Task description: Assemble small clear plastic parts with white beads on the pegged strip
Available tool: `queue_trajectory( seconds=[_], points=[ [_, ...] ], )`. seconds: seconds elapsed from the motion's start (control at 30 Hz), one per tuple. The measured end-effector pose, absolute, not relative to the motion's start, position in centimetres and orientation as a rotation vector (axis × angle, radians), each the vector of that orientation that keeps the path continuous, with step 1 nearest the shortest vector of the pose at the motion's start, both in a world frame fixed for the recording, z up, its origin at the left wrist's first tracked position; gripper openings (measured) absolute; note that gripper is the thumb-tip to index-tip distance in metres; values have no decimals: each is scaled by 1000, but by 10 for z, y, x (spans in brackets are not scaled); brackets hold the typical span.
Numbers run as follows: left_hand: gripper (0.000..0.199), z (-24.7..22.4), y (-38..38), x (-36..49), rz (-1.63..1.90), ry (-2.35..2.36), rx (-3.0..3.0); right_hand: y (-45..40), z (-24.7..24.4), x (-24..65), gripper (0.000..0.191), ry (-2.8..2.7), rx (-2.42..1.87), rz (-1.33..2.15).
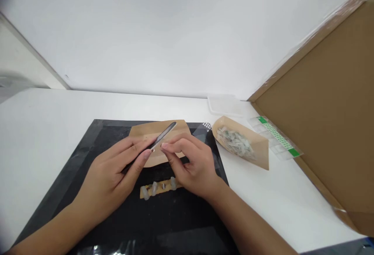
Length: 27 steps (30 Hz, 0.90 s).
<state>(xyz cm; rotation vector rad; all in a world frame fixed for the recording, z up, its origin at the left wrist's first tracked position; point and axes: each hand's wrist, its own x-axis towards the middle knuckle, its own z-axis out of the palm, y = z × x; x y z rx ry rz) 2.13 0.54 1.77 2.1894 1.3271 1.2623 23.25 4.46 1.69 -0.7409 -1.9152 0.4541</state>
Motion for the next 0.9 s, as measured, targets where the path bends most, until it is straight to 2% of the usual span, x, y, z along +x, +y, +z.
queue_trajectory(
  seconds=[0.23,0.43,0.73,0.9],
  points=[
    [32,17,7,21,1299,1379,2165,39,16,235,27,-1895,-786,588],
    [24,13,9,19,1303,1366,2077,38,19,232,20,-1835,-784,674],
    [28,20,6,22,1388,1245,2020,34,16,236,8,-1816,-885,767],
    [28,20,5,23,1433,1284,1992,36,14,232,13,-1893,-961,589]
  ],
)
